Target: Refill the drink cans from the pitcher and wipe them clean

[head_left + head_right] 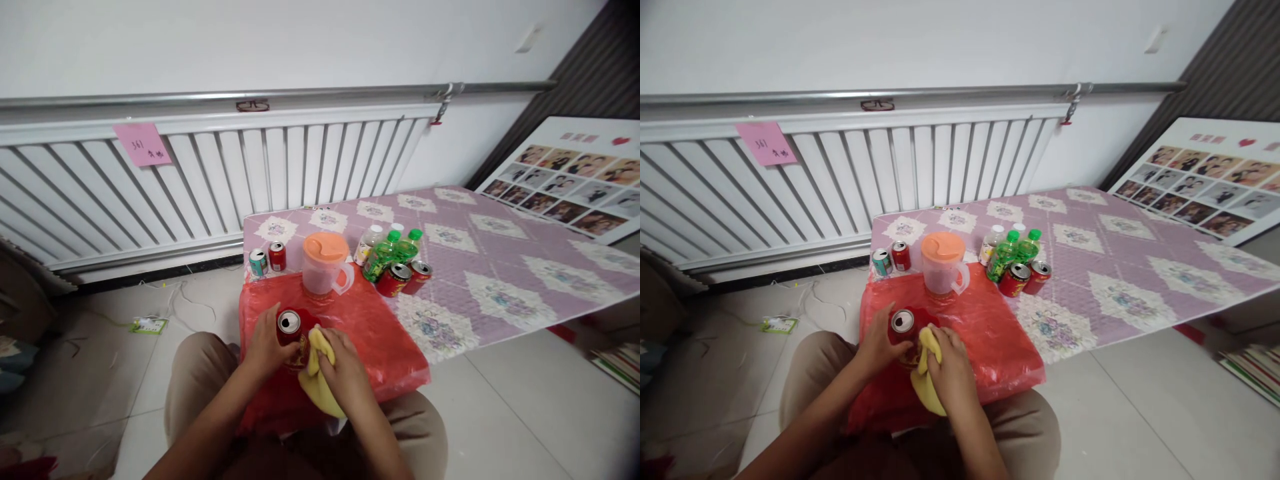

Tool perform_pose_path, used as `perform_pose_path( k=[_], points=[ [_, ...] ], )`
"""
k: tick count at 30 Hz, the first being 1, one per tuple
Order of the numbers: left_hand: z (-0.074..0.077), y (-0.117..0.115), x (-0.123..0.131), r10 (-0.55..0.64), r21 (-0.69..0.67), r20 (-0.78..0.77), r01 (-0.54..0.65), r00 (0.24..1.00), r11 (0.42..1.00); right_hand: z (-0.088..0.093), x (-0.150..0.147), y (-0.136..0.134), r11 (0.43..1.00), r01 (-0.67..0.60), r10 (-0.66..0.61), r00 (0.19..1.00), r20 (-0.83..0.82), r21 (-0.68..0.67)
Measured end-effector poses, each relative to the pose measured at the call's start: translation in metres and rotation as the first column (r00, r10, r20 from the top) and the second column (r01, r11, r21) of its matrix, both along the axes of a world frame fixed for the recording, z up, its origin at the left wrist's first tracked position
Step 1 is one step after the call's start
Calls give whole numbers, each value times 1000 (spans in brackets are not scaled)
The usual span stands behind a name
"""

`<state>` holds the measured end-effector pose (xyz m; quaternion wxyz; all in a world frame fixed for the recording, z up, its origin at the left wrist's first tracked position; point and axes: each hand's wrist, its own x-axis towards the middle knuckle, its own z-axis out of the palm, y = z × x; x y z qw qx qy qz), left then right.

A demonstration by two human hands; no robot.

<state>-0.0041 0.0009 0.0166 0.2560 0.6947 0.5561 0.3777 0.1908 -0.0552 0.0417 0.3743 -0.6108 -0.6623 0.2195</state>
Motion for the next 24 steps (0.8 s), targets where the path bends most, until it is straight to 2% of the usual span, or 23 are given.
perform_pose_path(
  k=[6,10,13,17,20,23,24],
  points=[
    [-4,2,7,-2,40,39,0,999,999,3,1,0,994,44,-37,997,-73,96],
    [0,-1,2,-94,68,73,89,993,994,7,-4,-2,994,14,1,990,-142,110],
    [15,-8,0,-215,34,104,212,971,977,12,-6,0,993,-24,47,978,-203,116],
    [47,-20,-1,-317,-58,195,334,928,941,15,-3,5,997,-38,56,950,-307,65],
    [66,-26,-5,-371,-110,238,404,898,908,10,1,5,994,-61,5,858,-514,-92],
    [71,-28,-10,-378,-127,294,428,878,895,-1,2,2,959,-116,-111,686,-719,-258],
    [71,-28,-11,-375,-126,318,430,871,894,-6,2,0,956,-116,-125,671,-731,-270]
  ],
)
